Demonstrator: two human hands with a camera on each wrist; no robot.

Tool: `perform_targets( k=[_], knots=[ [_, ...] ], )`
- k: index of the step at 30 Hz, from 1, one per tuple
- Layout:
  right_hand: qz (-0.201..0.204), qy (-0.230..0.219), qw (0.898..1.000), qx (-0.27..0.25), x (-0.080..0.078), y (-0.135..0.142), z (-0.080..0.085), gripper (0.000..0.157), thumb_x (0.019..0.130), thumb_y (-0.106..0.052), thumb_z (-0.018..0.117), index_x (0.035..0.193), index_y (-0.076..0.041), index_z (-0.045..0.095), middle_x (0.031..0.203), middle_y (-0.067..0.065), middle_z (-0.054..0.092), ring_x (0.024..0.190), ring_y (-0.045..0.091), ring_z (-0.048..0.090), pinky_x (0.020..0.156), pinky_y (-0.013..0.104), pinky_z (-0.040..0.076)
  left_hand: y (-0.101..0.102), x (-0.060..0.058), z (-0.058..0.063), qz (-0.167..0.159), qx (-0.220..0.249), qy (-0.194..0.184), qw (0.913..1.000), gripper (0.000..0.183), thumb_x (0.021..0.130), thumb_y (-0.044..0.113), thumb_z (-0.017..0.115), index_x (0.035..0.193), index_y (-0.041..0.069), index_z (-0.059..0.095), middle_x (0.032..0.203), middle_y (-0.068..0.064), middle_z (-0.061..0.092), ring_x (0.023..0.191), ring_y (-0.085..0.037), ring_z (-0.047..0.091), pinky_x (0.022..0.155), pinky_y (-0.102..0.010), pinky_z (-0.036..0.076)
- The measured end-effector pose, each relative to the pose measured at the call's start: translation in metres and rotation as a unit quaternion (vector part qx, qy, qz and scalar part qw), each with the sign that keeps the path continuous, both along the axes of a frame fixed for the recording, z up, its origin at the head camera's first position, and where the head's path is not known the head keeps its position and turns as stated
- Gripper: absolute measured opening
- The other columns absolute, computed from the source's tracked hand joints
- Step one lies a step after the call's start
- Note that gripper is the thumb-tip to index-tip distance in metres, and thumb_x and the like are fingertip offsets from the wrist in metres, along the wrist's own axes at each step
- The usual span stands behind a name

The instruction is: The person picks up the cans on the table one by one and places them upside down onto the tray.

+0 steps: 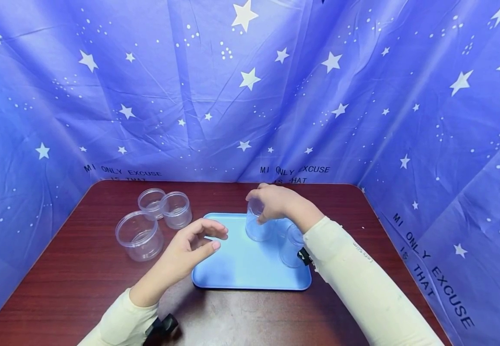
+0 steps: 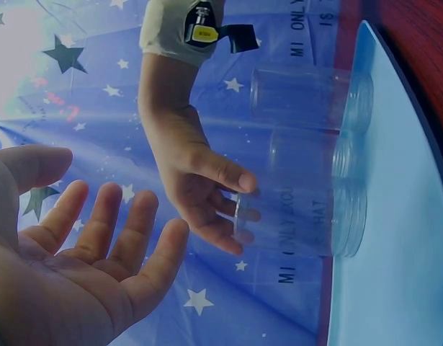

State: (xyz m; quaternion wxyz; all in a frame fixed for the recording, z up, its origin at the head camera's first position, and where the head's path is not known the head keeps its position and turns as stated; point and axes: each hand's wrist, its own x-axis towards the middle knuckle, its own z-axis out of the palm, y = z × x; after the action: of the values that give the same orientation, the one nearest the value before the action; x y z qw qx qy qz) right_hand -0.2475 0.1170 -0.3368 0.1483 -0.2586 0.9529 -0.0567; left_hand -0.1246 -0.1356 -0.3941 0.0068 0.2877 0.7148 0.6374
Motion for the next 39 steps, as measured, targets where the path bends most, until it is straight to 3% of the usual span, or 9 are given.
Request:
perform_targets(
  k=[8,22,39],
  knots=[
    [0.005,-0.007,1.000,0.002,0.0022,0.0001,0.0024,0.071,0.080,-0.024,0.089,0.144,-0.022,0.058,0.133,0.007,0.057,0.111,0.023,0.061,0.098,0.043,0.053,0.0008,0.0000,-0.0004,-0.004,0.002,0.009,1.0000,0.027,0.098,0.001,0.065,0.124,0.008,0.064,0.120,-0.026,0.065,0.113,-0.025,0.067,0.088,-0.031,0.057],
    [0.001,-0.006,1.000,0.004,0.0029,-0.0018,0.0020,0.071,0.081,-0.025,0.088,0.145,-0.023,0.057,0.135,0.006,0.056,0.113,0.022,0.060,0.099,0.043,0.052,0.0008,0.0012,0.0006,0.000,-0.003,-0.001,1.0000,0.028,0.097,0.001,0.066,0.123,0.009,0.064,0.119,-0.015,0.068,0.113,-0.026,0.066,0.086,-0.030,0.057],
    [0.012,0.002,1.000,0.000,0.0060,-0.0012,0.0043,0.065,0.082,-0.024,0.087,0.142,-0.022,0.060,0.134,0.005,0.057,0.111,0.021,0.060,0.098,0.042,0.054,-0.0003,0.0007,-0.0005,-0.001,-0.007,0.011,0.9999,0.026,0.099,0.003,0.064,0.123,0.009,0.064,0.118,-0.012,0.068,0.112,-0.025,0.066,0.085,-0.030,0.056]
  ],
)
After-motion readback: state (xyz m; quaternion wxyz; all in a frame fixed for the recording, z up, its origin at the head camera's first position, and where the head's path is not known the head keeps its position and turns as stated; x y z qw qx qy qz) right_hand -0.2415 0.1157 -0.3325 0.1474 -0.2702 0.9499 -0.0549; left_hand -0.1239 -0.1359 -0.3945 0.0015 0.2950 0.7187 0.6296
